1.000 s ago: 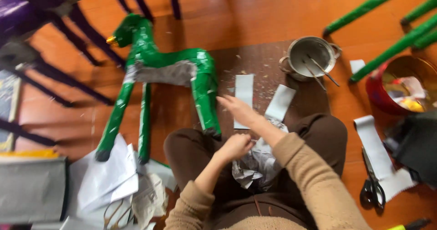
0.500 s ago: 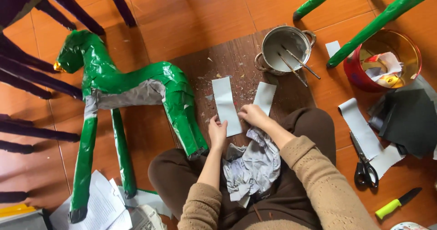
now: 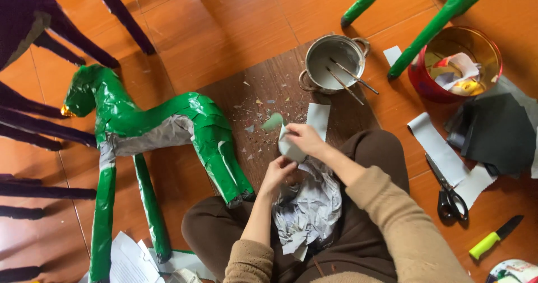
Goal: Applying green adhesive strips to a paper-mache horse figure
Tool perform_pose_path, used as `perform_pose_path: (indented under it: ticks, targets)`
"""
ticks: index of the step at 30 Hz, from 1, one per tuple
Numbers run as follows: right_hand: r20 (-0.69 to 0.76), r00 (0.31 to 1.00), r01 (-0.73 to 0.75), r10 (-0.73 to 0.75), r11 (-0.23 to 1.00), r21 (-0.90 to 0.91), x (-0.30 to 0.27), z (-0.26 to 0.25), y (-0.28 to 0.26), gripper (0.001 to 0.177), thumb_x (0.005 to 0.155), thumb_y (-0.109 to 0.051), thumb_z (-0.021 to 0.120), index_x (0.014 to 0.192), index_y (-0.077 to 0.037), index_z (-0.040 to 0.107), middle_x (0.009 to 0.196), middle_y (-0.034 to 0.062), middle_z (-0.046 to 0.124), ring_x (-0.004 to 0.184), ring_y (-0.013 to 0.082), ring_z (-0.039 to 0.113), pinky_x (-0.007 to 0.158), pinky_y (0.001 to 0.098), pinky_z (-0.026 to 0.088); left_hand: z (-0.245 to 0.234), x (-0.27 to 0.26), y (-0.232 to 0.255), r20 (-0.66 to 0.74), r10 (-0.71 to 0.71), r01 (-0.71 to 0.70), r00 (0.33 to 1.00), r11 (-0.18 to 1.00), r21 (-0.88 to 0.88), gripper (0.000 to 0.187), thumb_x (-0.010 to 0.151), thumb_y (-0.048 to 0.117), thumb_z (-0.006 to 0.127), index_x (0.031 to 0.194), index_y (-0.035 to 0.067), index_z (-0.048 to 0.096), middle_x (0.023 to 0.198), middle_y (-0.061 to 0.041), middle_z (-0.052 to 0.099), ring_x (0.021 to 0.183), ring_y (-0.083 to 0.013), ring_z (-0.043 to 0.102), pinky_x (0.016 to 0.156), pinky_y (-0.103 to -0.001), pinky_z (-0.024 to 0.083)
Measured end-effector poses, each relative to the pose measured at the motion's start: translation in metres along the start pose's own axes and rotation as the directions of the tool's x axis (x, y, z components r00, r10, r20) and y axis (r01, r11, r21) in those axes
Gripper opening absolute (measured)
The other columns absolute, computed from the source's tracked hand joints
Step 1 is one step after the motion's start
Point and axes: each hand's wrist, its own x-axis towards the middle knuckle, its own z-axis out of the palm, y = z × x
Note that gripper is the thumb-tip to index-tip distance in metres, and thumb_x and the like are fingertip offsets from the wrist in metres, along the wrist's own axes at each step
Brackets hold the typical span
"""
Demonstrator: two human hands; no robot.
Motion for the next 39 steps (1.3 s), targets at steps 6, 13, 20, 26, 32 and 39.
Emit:
perform_pose_path:
  ticks: [6,13,20,26,32,39]
  targets:
    - [-0.39,0.841,0.39,-0.375,0.92,-0.044,-0.09,-0.161,-0.138,0.029,0.093,-0.008,0.061,0.121,-0.007,0.055,0.128,0.0161,0.056,0.129,0.0314,0.048,0.114,0.0462,0.033,-0.004,0.02,-0.001,-0.062,0.254,-0.18,0.965,0.817,0.547,0.022,0.089,0.018,0.069,0.11,0.011,0.073,0.102,-0.017,0.073,0.101,-0.0337,0.068,0.085,-0.043,0.054]
    - [-0.847,0.529,-0.262,0.053,0.96,-0.104,-0.177,-0.262,0.063,0.044,0.09,0.0,0.065,0.133,-0.001,0.056,0.124,0.0191,0.058,0.099,0.0299,0.061,0.085,0.0377,0.051,0.045,0.073,0.011,-0.218,0.127,0.048,0.968,0.755,0.654,0.047,0.092,0.045,0.061,0.129,0.017,0.056,0.114,-0.015,0.07,0.115,-0.0343,0.062,0.099,-0.049,0.047]
    - [-0.72,0.643,-0.621,0.261,0.728,-0.29,-0.192,-0.27,0.163,0.045,0.086,-0.014,0.071,0.129,-0.006,0.061,0.116,0.0223,0.066,0.112,0.0405,0.061,0.094,0.0502,0.05,0.052,0.126,-0.018,-0.271,0.116,0.113,0.956,0.705,0.7,0.068,0.069,0.038,0.083,0.125,0.014,0.053,0.092,-0.009,0.072,0.099,-0.029,0.068,0.091,-0.046,0.05]
    - [-0.729,0.66,-0.676,0.184,0.569,-0.468,-0.181,-0.254,0.106,0.043,0.084,-0.024,0.073,0.125,-0.015,0.063,0.116,0.011,0.059,0.106,0.0359,0.062,0.087,0.0489,0.052,0.04,0.14,0.001,-0.215,0.253,-0.126,0.943,0.872,0.473,0.022,0.077,0.013,0.08,0.096,0.004,0.075,0.077,-0.012,0.071,0.072,-0.0194,0.065,0.062,-0.034,0.054]
    - [-0.601,0.788,-0.226,0.132,0.971,-0.083,-0.145,-0.185,-0.055,0.024,0.092,-0.022,0.068,0.114,-0.014,0.07,0.098,0.0081,0.072,0.091,0.0268,0.07,0.078,0.0367,0.057,0.098,0.039,0.081,-0.149,0.118,-0.125,0.982,0.992,-0.035,0.019,0.088,0.012,0.07,0.103,0.0,0.067,0.081,-0.012,0.068,0.068,-0.0192,0.068,0.063,-0.031,0.058]
    - [-0.707,0.707,-0.146,0.024,0.983,-0.112,-0.147,-0.165,-0.102,0.04,0.079,-0.003,0.072,0.117,-0.015,0.067,0.1,0.0129,0.074,0.094,0.0303,0.07,0.076,0.0414,0.058,0.081,-0.009,0.051,-0.182,0.161,-0.172,0.97,0.984,-0.048,0.012,0.086,0.01,0.074,0.095,0.003,0.073,0.08,-0.01,0.068,0.065,-0.0151,0.061,0.064,-0.028,0.054]
